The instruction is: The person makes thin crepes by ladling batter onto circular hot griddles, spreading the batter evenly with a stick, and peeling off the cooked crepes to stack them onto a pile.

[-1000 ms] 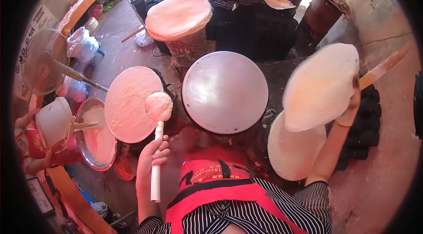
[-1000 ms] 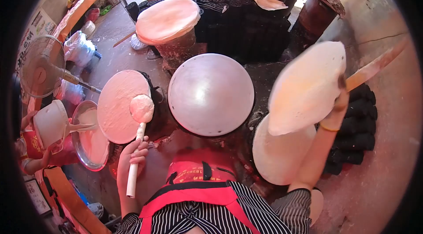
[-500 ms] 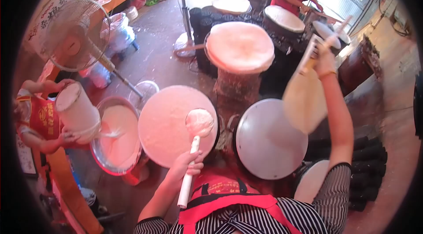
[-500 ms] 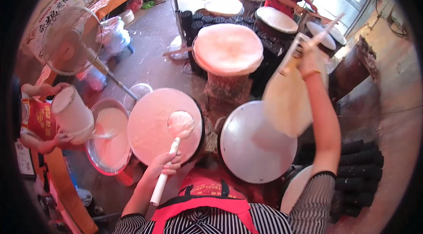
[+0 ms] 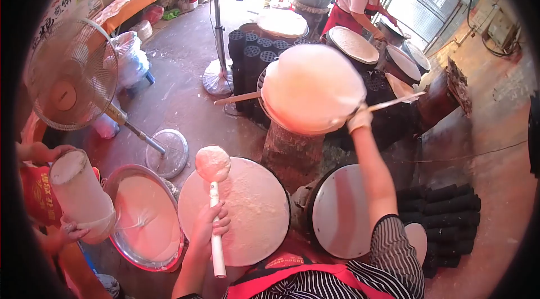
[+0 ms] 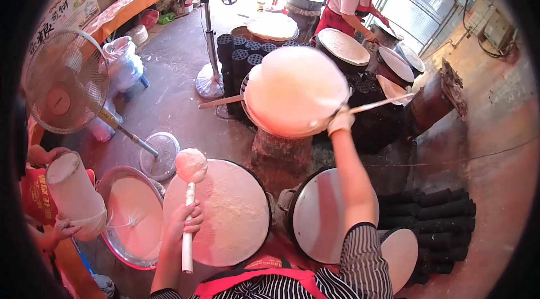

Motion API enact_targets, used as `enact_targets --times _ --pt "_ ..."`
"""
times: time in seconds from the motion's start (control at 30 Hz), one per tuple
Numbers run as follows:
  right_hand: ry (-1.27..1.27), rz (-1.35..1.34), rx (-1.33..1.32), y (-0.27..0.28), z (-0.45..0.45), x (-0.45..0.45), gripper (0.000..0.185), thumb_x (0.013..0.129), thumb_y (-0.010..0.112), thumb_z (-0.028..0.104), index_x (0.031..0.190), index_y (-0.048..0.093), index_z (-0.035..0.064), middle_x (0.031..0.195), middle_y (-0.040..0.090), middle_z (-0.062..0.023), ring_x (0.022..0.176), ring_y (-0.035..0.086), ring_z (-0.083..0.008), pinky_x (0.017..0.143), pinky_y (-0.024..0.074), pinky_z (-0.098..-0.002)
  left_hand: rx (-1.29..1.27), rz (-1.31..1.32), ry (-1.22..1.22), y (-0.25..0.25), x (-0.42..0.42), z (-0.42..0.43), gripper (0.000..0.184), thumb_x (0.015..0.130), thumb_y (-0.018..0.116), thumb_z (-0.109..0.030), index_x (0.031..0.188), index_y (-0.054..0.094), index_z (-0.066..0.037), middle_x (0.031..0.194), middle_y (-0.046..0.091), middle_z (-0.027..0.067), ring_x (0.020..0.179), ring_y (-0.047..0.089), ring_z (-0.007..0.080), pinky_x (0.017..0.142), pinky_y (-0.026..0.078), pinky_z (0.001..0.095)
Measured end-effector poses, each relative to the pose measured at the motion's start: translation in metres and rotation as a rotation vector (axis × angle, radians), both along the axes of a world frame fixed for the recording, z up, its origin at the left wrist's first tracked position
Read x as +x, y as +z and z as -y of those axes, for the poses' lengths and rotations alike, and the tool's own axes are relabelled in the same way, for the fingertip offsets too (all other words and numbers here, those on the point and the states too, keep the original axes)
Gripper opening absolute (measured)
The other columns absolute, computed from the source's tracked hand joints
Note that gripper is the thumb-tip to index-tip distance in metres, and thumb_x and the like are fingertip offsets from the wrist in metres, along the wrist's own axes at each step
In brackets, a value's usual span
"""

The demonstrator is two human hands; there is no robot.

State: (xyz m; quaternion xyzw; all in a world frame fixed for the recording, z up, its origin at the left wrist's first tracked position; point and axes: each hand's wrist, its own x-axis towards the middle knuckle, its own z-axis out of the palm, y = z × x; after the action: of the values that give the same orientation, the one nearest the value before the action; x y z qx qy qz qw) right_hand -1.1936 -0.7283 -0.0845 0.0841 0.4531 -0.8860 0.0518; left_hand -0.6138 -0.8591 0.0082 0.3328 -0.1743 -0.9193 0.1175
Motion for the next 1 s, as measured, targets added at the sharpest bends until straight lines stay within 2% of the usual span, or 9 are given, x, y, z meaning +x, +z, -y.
enact_targets --times 0.13,0.17,0.3,0.6,0.67,0.73,0.87,0.93,1.0 --pt "-0.154 0.151 0.629 -0.119 0.003 -0.004 0.024 0.094 0.065 0.021 0.104 0.067 -0.0009 0.084 0.068 -0.0093 0.076 0.065 -0.0242 0.072 0.0515 -0.0388 0.009 0.004 0.012 -0.001 -0.005 0.014 0.014 0.103 0.049 -0.010 0.114 0.043 -0.004 0.079 0.043 0.0011 0.054 0.038 0.0036 0.039 0.030 0.0155" --pt "-0.234 0.057 0.813 -0.143 0.003 -0.013 0.025 0.094 0.066 0.023 0.103 0.067 -0.0001 0.085 0.071 -0.0151 0.076 0.069 -0.0305 0.071 0.0520 -0.0422 0.024 0.017 0.018 -0.002 -0.006 0.014 0.014 0.103 0.049 -0.010 0.114 0.043 -0.004 0.079 0.043 0.0012 0.054 0.038 0.0038 0.039 0.030 0.0157" --pt "-0.277 -0.139 1.219 -0.094 -0.001 0.007 0.028 0.091 0.067 0.026 0.104 0.069 0.0011 0.088 0.071 -0.0216 0.084 0.071 -0.0375 0.074 0.0524 -0.0439 0.032 0.014 0.005 0.000 -0.010 0.003 0.013 0.103 0.048 -0.009 0.114 0.043 -0.004 0.079 0.042 0.0012 0.054 0.038 0.0041 0.039 0.030 0.0159" --pt "-0.149 -0.149 1.143 -0.090 -0.056 0.003 0.037 0.090 0.070 0.033 0.103 0.069 -0.0014 0.083 0.071 -0.0170 0.077 0.069 -0.0338 0.074 0.0516 -0.0443 0.011 0.016 -0.106 0.009 -0.021 -0.064 0.007 0.104 0.047 -0.012 0.105 0.042 -0.007 0.076 0.041 0.0010 0.053 0.037 0.0038 0.039 0.030 0.0167" --pt "-0.099 -0.027 0.727 -0.105 -0.107 0.016 0.038 0.094 0.067 0.038 0.098 0.069 0.0010 0.069 0.063 -0.0068 0.059 0.062 -0.0236 0.059 0.0495 -0.0405 -0.106 0.067 -0.190 0.016 -0.027 -0.088 0.007 0.103 0.046 -0.010 0.100 0.040 -0.009 0.076 0.041 0.0008 0.053 0.037 0.0042 0.039 0.030 0.0168" --pt "0.258 0.057 0.394 -0.025 -0.185 0.113 0.032 0.098 0.060 0.044 0.096 0.064 0.0121 0.060 0.043 0.0078 0.044 0.037 -0.0033 0.040 0.0289 -0.0236 -0.178 0.100 -0.264 0.023 -0.032 -0.115 0.006 0.103 0.045 -0.011 0.101 0.040 -0.010 0.076 0.041 0.0004 0.052 0.037 0.0050 0.039 0.030 0.0175" --pt "0.486 -0.173 0.625 0.017 -0.382 0.266 0.040 0.103 0.052 0.036 0.127 0.062 0.0056 0.071 0.053 0.0034 0.051 0.044 -0.0072 0.048 0.0377 -0.0240 -0.315 0.191 -0.447 0.032 -0.052 -0.187 0.008 0.101 0.047 -0.012 0.103 0.039 -0.011 0.075 0.042 -0.0001 0.051 0.038 0.0080 0.040 0.031 0.0210" --pt "0.577 -0.506 0.995 0.041 -0.467 0.318 0.042 0.105 0.049 0.026 0.141 0.053 0.0042 0.082 0.066 -0.0043 0.062 0.060 -0.0144 0.058 0.0490 -0.0292 -0.460 0.229 -0.547 0.030 -0.076 -0.234 0.009 0.101 0.047 -0.015 0.105 0.040 -0.011 0.071 0.040 -0.0011 0.052 0.039 0.0082 0.040 0.033 0.0230" --pt "0.546 -0.909 1.121 0.047 -0.526 0.339 0.043 0.104 0.049 0.017 0.146 0.049 0.0078 0.101 0.071 -0.0124 0.075 0.070 -0.0251 0.065 0.0546 -0.0376 -0.816 0.246 -0.686 0.026 -0.107 -0.282 0.017 0.099 0.052 -0.019 0.107 0.043 -0.007 0.069 0.051 0.0073 0.053 0.052 0.0188 0.043 0.041 0.0342"
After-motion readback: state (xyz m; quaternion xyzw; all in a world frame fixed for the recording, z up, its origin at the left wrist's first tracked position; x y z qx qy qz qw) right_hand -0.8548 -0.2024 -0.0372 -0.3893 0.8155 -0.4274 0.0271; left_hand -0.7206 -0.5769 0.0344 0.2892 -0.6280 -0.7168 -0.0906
